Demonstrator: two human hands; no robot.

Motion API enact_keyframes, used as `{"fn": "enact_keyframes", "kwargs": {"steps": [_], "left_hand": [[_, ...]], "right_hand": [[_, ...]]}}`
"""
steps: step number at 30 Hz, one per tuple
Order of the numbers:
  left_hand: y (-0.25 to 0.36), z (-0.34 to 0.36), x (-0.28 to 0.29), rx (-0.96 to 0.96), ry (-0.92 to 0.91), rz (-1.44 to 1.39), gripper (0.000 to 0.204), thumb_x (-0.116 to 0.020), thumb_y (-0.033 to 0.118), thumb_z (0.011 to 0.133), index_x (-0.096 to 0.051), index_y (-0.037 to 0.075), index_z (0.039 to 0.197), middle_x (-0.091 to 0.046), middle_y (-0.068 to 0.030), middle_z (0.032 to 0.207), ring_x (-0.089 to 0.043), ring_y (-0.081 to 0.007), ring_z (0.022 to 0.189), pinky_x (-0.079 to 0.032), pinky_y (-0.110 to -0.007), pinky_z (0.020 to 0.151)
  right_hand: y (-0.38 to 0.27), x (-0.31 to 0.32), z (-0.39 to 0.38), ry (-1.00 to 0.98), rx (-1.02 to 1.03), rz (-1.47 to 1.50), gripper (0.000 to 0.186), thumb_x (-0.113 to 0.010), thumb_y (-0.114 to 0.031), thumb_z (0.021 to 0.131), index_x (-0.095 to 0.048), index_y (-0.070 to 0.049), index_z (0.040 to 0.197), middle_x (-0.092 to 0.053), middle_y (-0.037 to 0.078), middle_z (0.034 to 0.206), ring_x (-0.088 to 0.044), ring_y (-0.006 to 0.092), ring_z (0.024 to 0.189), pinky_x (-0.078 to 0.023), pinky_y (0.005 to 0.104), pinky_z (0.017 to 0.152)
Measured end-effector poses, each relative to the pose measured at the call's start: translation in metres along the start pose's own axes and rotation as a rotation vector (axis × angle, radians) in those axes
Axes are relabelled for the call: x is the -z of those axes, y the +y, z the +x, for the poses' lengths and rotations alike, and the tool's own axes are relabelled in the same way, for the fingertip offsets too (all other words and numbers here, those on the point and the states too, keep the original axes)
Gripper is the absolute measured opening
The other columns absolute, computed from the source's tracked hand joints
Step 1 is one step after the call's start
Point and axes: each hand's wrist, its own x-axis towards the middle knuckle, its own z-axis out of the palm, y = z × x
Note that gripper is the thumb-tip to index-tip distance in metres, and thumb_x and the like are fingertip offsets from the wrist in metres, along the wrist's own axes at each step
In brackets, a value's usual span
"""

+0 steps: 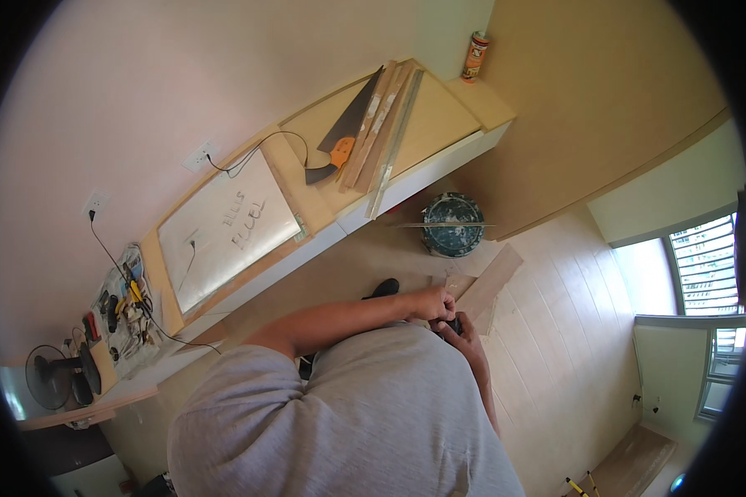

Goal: The person uses a hand saw to cut a wooden plank on the floor, then moves to a workbench to measure and mark the wood with a pencil and ruler. The person handles the plank, saw, ruler, and pencil throughout the task.

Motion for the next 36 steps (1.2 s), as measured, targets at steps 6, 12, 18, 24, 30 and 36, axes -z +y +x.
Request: {"fn": "enact_keyframes", "kwargs": {"steps": [6,12,18,24,30,36], "left_hand": [[0.006,0.003,0.045,0.057,-0.070,-0.320,0.011,-0.070,0.014,0.095,-0.065,0.006,0.099,-0.066,-0.0021,0.089,-0.067,-0.0150,0.078,-0.053,-0.030,0.063],[0.001,-0.012,0.104,0.111,-0.096,-0.481,0.007,-0.069,0.016,0.098,-0.065,0.010,0.097,-0.063,0.0012,0.087,-0.067,-0.0149,0.078,-0.054,-0.031,0.063],[0.006,-0.031,0.157,-0.096,0.556,0.472,0.012,-0.070,0.021,0.093,-0.069,0.009,0.093,-0.072,-0.0114,0.092,-0.072,-0.0280,0.084,-0.056,-0.041,0.068],[0.016,-0.064,0.278,0.085,1.399,0.882,0.022,-0.060,0.024,0.096,-0.073,0.006,0.095,-0.072,-0.0191,0.091,-0.070,-0.0384,0.090,-0.055,-0.050,0.079],[0.020,-0.057,0.308,0.207,1.304,1.023,0.027,-0.059,0.023,0.094,-0.075,0.002,0.092,-0.074,-0.0209,0.096,-0.072,-0.0405,0.094,-0.058,-0.050,0.081],[0.032,-0.050,0.306,0.281,1.273,1.020,0.022,-0.062,0.019,0.092,-0.075,0.001,0.094,-0.075,-0.0226,0.099,-0.072,-0.0404,0.096,-0.058,-0.050,0.082]], "right_hand": [[0.023,0.025,-0.005,0.001,-0.240,-0.063,0.035,-0.072,-0.032,0.095,-0.065,-0.002,0.112,-0.062,0.000,0.085,-0.055,0.0106,0.073,-0.045,0.0287,0.065],[0.049,0.032,-0.019,-0.058,-0.151,0.051,0.023,-0.065,-0.025,0.100,-0.067,-0.004,0.111,-0.060,-0.002,0.082,-0.054,0.0082,0.071,-0.043,0.0266,0.061],[0.047,0.016,-0.002,-0.007,-0.274,-0.109,0.024,-0.064,-0.025,0.101,-0.071,-0.002,0.100,-0.062,0.000,0.077,-0.053,0.0085,0.066,-0.043,0.0273,0.057],[0.094,0.019,-0.012,0.161,-0.371,-0.021,0.028,-0.064,-0.028,0.100,-0.071,-0.002,0.095,-0.062,0.001,0.074,-0.054,0.0092,0.064,-0.042,0.0278,0.056],[0.153,0.030,-0.048,0.290,-0.556,0.105,0.029,-0.063,-0.030,0.100,-0.069,-0.002,0.097,-0.061,0.001,0.077,-0.056,0.0122,0.063,-0.046,0.0295,0.058],[0.201,0.005,-0.091,0.344,-0.591,0.288,0.027,-0.064,-0.029,0.100,-0.068,-0.002,0.098,-0.062,0.002,0.078,-0.056,0.0129,0.064,-0.046,0.0301,0.059]]}}
